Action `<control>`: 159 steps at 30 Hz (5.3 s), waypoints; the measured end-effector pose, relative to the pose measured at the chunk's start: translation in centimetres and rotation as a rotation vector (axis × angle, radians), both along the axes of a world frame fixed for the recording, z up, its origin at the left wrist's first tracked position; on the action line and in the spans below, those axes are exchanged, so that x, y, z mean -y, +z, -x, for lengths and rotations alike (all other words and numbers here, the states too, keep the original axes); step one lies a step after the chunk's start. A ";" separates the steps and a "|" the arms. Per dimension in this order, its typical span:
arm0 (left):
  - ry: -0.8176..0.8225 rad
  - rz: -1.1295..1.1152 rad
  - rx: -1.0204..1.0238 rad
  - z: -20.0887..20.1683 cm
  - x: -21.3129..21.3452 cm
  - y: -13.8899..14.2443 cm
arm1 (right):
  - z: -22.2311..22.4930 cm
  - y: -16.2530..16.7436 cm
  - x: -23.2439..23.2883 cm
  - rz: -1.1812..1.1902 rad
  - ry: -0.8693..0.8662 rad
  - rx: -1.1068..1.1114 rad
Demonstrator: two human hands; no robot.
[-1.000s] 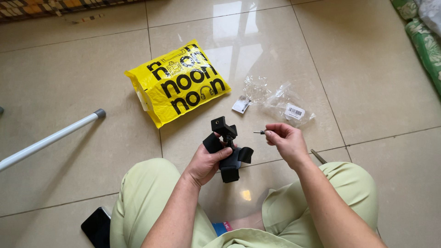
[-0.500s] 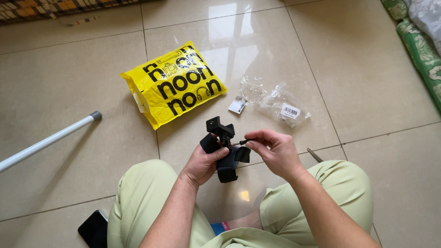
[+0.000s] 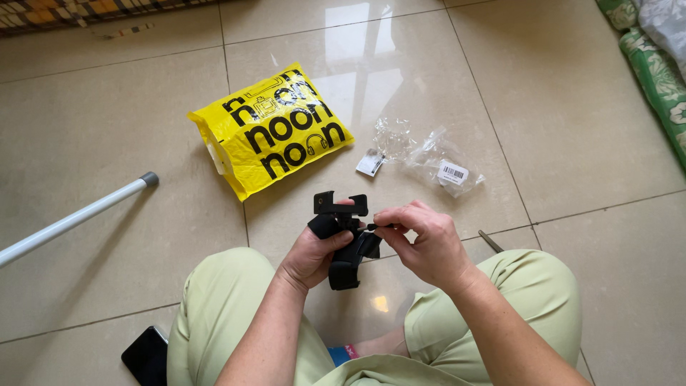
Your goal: The person sits on the floor and unboxes a black phone mount from a yellow delivery bag. They fit the phone clamp to the mount body, thread a strap through it, and tighten a screw on the mount by hand.
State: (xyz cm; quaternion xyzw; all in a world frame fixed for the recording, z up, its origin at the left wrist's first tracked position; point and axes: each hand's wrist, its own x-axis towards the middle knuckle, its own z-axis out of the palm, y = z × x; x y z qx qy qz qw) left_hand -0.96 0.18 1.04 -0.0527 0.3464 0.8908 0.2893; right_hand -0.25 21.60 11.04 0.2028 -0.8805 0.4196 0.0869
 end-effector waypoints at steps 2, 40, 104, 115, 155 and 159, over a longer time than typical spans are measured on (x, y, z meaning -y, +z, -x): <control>0.003 0.000 0.003 0.0 0.0 0.0 | 0.0 0.0 0.0 -0.011 -0.006 0.000; 0.061 0.296 -0.023 0.2 -0.6 -0.7 | 1.4 -6.1 -0.8 -0.046 -0.144 0.576; 0.093 0.373 -0.012 0.1 -1.0 -1.7 | 1.7 -7.1 -1.5 0.261 -0.210 0.774; 0.101 0.208 -0.001 0.1 -0.8 -1.9 | 1.5 -6.3 -1.2 0.306 -0.226 0.774; 0.026 0.064 -0.015 0.1 -0.3 -1.3 | 1.1 -5.7 -1.3 0.358 -0.167 0.659; -0.003 0.058 -0.005 0.1 -0.3 -1.3 | 1.1 -5.5 -1.5 0.417 -0.106 0.677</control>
